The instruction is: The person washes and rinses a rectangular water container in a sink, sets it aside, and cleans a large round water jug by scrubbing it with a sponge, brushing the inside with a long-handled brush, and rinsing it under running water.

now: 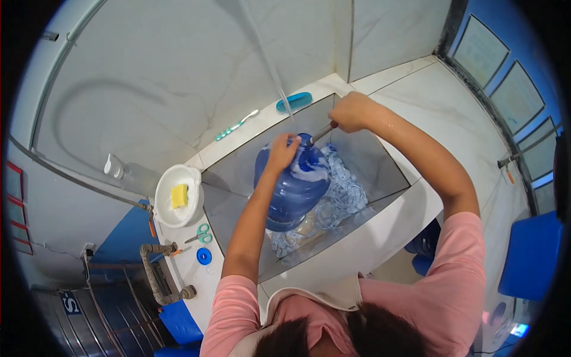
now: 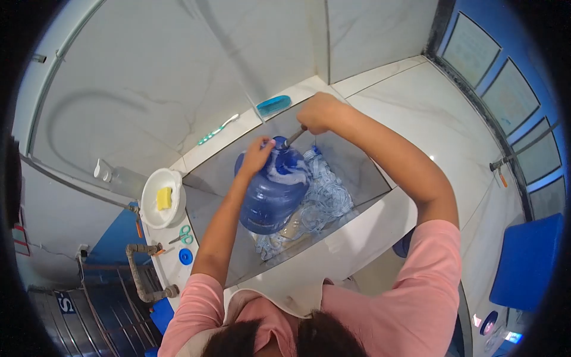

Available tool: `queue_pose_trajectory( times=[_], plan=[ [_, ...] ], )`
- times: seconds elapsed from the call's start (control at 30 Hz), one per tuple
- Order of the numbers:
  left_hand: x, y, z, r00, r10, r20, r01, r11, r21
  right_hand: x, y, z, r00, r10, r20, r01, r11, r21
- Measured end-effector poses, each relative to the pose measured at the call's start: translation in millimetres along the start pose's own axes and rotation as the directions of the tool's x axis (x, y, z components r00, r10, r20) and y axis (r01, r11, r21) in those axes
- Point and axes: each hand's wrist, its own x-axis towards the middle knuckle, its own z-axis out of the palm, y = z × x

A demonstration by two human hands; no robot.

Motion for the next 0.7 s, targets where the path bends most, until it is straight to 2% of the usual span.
queue_pose_trajectory(
  times=[0.03,0.07,0.13,0.17,0.2,0.27,0.3,0.33,0.37,0.4,0.43,0.47,0.53,0.57,0.63,0.7],
  plan=[
    [-16.3,0.1,6.4,0.990,-0.115,0.081,0.134,0.945,-0.299,6.0,-8.2,11.5,0.997,-0.062,0.041,0.062,0.998,-0.004],
    [-31.4,6.1,19.3,0.963,-0.196,0.184,0.267,0.783,-0.561,11.4,-18.9,24.6,0.995,-0.082,0.050,0.082,0.997,-0.010],
    [-58.6,35.0,28.6,0.994,-0.108,0.015,0.101,0.859,-0.502,26.1,-37.0,56.8,0.970,-0.245,0.002,0.244,0.965,-0.094],
    [-69.5,47.0,27.3,0.990,-0.121,-0.067,0.092,0.938,-0.334,25.9,-39.3,73.0,0.954,-0.274,-0.121,0.265,0.960,-0.088],
    [-76.4,55.7,23.4,0.984,-0.157,-0.084,0.119,0.932,-0.342,20.2,-40.6,87.5,0.922,-0.307,-0.235,0.296,0.952,-0.083],
    [-83.7,64.8,14.9,0.995,-0.089,-0.046,0.080,0.981,-0.179,-8.5,-68.1,106.3,0.926,-0.203,-0.317,0.211,0.978,-0.012],
    [-91.8,64.4,16.7,0.989,-0.131,-0.073,0.114,0.975,-0.192,-22.1,-80.4,108.4,0.952,-0.224,-0.208,0.237,0.971,0.040],
    [-101.4,65.0,20.4,0.998,-0.032,-0.045,0.024,0.986,-0.166,-32.1,-86.7,102.2,0.966,-0.240,-0.094,0.249,0.964,0.094],
    [-107.8,67.8,25.5,0.997,0.073,-0.014,-0.074,0.987,-0.143,-34.5,-81.9,90.4,0.959,-0.272,-0.075,0.277,0.958,0.077],
    [-112.6,68.5,32.5,0.998,0.046,-0.034,-0.050,0.987,-0.154,-36.7,-77.5,74.6,0.963,-0.257,0.079,0.244,0.959,0.146],
    [-118.7,66.6,39.1,0.992,0.118,-0.054,-0.125,0.980,-0.154,-36.2,-75.9,67.7,0.942,-0.244,0.230,0.197,0.958,0.209],
    [-123.8,64.9,44.4,0.978,0.192,-0.078,-0.202,0.968,-0.149,-38.1,-70.6,71.3,0.934,-0.267,0.238,0.223,0.955,0.197],
    [-133.6,68.3,45.5,0.978,0.200,-0.054,-0.205,0.973,-0.109,-51.8,-63.2,85.9,0.948,-0.260,0.186,0.140,0.861,0.488],
    [-135.0,69.7,43.6,0.981,0.192,-0.014,-0.192,0.975,-0.114,-59.1,-72.9,98.0,0.944,-0.268,0.190,0.150,0.867,0.476],
    [-134.0,69.4,43.1,0.984,0.178,0.006,-0.176,0.977,-0.120,-74.9,-91.2,124.4,0.998,-0.012,-0.067,0.036,0.930,0.365],
    [-133.8,64.2,47.5,0.972,0.224,0.063,-0.217,0.970,-0.108,-77.7,-108.6,122.3,0.998,-0.038,-0.040,0.049,0.945,0.322]
  ],
)
